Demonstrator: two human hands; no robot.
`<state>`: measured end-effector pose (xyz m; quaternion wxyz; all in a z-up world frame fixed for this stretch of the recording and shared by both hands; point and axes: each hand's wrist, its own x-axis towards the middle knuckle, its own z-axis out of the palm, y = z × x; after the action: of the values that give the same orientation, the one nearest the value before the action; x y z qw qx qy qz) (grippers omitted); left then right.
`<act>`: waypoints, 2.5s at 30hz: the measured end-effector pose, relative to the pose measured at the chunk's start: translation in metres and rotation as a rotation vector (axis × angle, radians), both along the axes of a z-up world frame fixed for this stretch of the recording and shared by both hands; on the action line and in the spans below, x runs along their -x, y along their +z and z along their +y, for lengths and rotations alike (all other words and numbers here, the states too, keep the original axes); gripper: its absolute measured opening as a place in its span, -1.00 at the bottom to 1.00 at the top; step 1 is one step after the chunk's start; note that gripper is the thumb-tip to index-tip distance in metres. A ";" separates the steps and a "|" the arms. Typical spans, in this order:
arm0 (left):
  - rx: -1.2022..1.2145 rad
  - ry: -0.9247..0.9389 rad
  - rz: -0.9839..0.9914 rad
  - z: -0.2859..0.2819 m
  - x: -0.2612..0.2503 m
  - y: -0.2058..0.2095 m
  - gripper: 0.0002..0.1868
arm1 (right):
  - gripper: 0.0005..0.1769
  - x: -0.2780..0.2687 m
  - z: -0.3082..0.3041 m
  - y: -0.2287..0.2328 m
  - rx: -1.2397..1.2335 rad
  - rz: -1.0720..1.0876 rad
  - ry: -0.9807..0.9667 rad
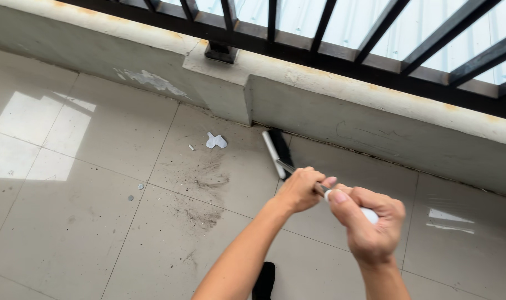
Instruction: The person sweeps debris from a balcony floor using a broom with a long handle, reaching into a corner and under a sliding door frame.
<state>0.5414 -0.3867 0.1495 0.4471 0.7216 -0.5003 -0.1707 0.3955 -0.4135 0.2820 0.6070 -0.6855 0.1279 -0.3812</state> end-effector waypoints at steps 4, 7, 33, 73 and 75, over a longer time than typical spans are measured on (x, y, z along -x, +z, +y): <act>-0.012 0.161 -0.095 0.058 -0.048 0.005 -0.43 | -0.54 -0.045 0.032 0.003 -0.015 -0.029 0.181; 0.054 0.358 -0.161 0.087 -0.055 0.012 -0.53 | -0.52 -0.050 0.040 0.012 -0.110 0.006 0.234; -0.367 0.133 0.022 0.072 -0.056 0.000 -0.56 | -0.54 -0.047 0.053 -0.018 -0.276 -0.076 0.061; -0.363 -0.359 0.171 0.131 0.243 -0.024 -0.69 | -0.47 0.249 0.166 -0.048 -0.242 0.011 -0.389; -0.385 -0.350 0.135 0.151 0.204 -0.020 -0.66 | -0.48 0.212 0.182 -0.046 -0.251 -0.018 -0.368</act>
<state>0.3370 -0.2357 0.1300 0.2978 0.6827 -0.5448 -0.3854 0.1833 -0.2315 0.2356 0.6089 -0.5662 0.2922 -0.4726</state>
